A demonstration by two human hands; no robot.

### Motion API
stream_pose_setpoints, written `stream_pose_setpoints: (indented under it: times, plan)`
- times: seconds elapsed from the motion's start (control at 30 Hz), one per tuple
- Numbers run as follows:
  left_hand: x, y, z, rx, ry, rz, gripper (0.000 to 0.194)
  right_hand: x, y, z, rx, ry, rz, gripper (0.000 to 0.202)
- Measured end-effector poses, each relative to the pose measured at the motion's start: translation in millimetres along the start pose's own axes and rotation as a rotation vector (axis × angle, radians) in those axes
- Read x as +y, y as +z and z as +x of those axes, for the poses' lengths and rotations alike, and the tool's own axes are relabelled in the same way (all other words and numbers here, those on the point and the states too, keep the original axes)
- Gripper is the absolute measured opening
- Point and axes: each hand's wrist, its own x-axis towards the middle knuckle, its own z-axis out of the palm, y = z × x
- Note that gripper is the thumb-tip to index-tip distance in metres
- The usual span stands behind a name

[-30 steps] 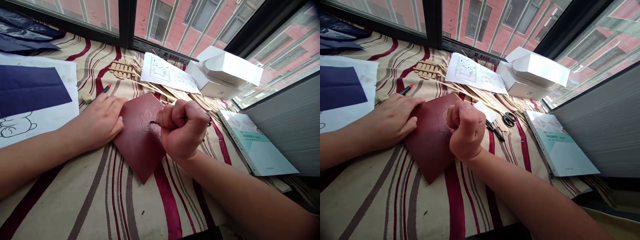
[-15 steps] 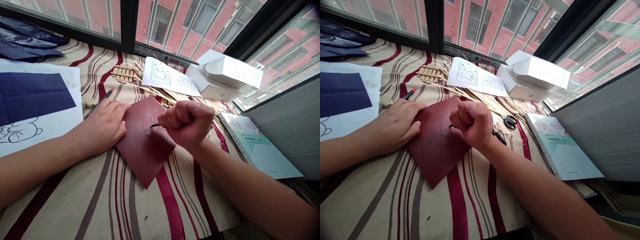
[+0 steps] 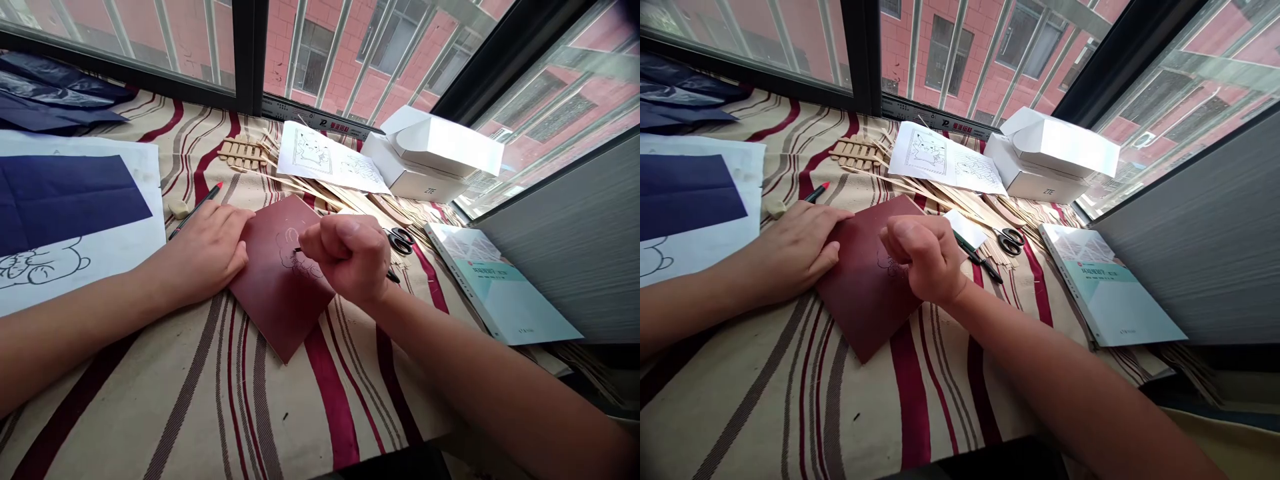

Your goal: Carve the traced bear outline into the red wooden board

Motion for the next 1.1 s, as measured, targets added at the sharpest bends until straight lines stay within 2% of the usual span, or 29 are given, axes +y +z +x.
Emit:
stream_pose_setpoints:
  times: [0.07, 0.13, 0.2, 0.3, 0.37, 0.47, 0.6, 0.67, 0.8, 0.97, 1.1]
  plan:
    - [-1, 1.6, -1, 0.001, -0.004, -0.025, 0.057, -2, -14, 8, -0.195, 0.093, 0.046, 0.073]
    - [-2, 4.5, -2, 0.019, -0.004, -0.041, 0.056, -5, -23, 10, -0.236, 0.181, 0.082, 0.071]
    - [-3, 7.5, -4, 0.062, 0.012, -0.037, 0.056, -8, -27, 6, -0.179, 0.201, 0.098, 0.065]
    - [-2, 7.5, -6, 0.101, 0.036, -0.021, 0.055, -9, -24, -8, -0.039, 0.125, 0.08, 0.06]
    - [0, 3.5, -7, 0.052, 0.023, -0.015, 0.053, -7, -19, -14, 0.061, 0.084, 0.069, 0.061]
    - [2, -2.9, -8, -0.021, 0.003, -0.018, 0.051, -8, -13, -12, 0.19, 0.112, 0.06, 0.062]
    - [1, -3.5, -9, -0.013, 0.012, -0.037, 0.049, -21, -13, -2, 0.35, 0.051, -0.018, 0.062]
    - [1, -2.0, -10, -0.016, 0.002, -0.044, 0.048, -29, -16, 1, 0.291, 0.016, -0.051, 0.064]
    - [2, -1.8, -10, -0.035, -0.015, -0.056, 0.047, -29, -22, 0, 0.064, 0.064, -0.02, 0.064]
    - [5, -5.2, -8, -0.045, -0.032, -0.055, 0.048, -11, -23, -2, 0.085, 0.052, 0.02, 0.064]
    - [7, -8.2, -6, -0.068, -0.011, 0.004, 0.053, -9, -22, -4, 0.064, 0.09, 0.015, 0.06]
